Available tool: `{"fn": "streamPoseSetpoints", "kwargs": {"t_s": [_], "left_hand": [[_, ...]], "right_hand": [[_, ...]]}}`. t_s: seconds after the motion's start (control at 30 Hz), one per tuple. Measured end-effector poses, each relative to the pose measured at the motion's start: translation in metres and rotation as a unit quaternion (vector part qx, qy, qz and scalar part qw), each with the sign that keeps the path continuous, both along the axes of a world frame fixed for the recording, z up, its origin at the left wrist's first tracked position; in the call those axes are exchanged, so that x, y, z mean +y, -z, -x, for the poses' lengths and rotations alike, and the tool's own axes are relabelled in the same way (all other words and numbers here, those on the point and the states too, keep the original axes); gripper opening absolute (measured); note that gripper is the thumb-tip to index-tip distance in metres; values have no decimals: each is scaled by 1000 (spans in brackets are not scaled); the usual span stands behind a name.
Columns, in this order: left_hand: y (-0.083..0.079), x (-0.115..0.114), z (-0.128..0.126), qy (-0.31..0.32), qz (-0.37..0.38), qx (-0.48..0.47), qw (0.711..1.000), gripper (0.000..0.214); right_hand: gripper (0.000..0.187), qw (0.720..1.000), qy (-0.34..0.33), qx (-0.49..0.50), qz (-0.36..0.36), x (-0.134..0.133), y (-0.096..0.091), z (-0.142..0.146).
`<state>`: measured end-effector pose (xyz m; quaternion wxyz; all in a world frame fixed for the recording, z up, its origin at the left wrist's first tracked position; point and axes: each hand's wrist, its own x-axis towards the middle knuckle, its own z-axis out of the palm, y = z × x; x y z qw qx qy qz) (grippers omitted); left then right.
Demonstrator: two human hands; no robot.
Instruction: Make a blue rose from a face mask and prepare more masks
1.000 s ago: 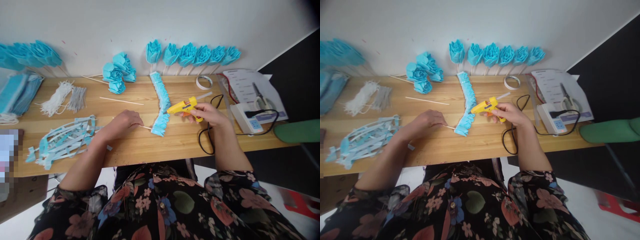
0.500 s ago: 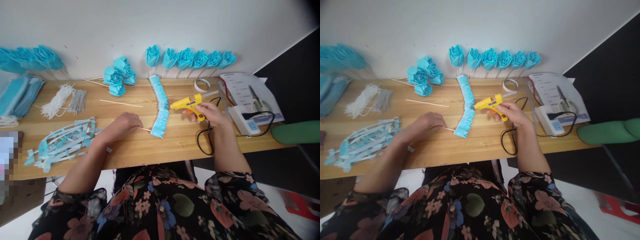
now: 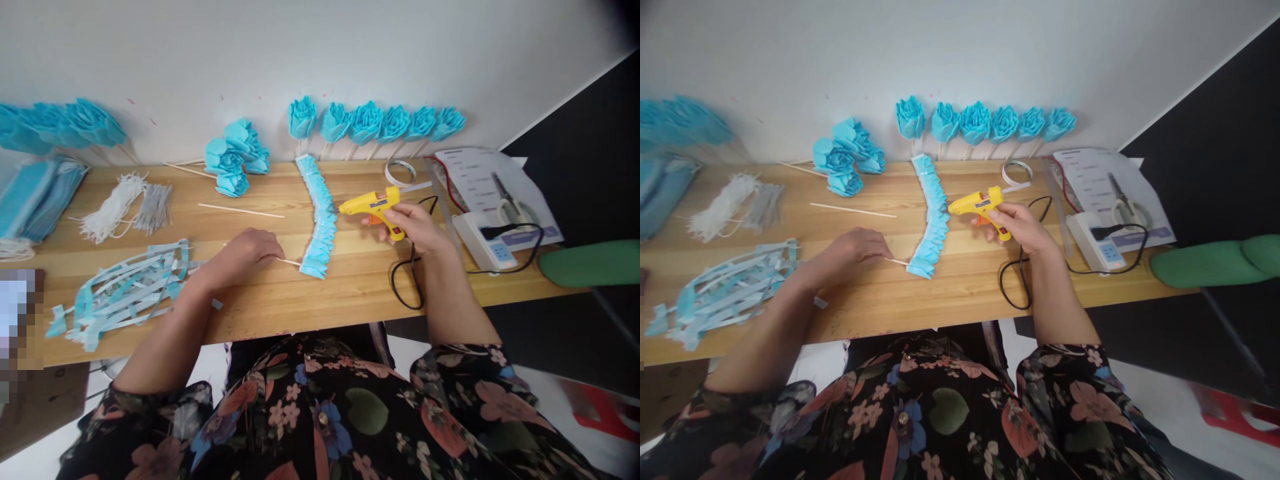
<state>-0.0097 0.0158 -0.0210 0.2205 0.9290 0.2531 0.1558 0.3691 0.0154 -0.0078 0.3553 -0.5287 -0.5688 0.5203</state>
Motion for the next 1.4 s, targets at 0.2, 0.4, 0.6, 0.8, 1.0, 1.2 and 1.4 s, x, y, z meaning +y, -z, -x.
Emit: {"fn": "streamPoseSetpoints", "kwargs": {"t_s": [0.2,0.4,0.6,0.8,1.0,1.2,1.4], "left_hand": [[-3,-1,0,-6,12,10,1000,30],[-1,-1,0,-8,7,7,1000,32],[0,0,0,-8,8,-2,1000,30],[-1,0,0,-2,7,0,1000,28],[-2,-2,-2,-3,-2,-20,1000,29],[-1,-2,-2,-2,-3,-15,1000,31],[6,-1,-1,-58,-33,-42,997,34]], "right_hand": [[40,1000,4,22,-5,0,1,0],[41,1000,2,6,4,3,6,4],[40,996,72,42,-35,4,3,1],[42,996,71,54,-16,5,3,6],[36,994,83,73,-19,6,4,6],[40,991,88,99,-35,7,8,3],[38,991,69,107,-33,10,13,-3]]}}
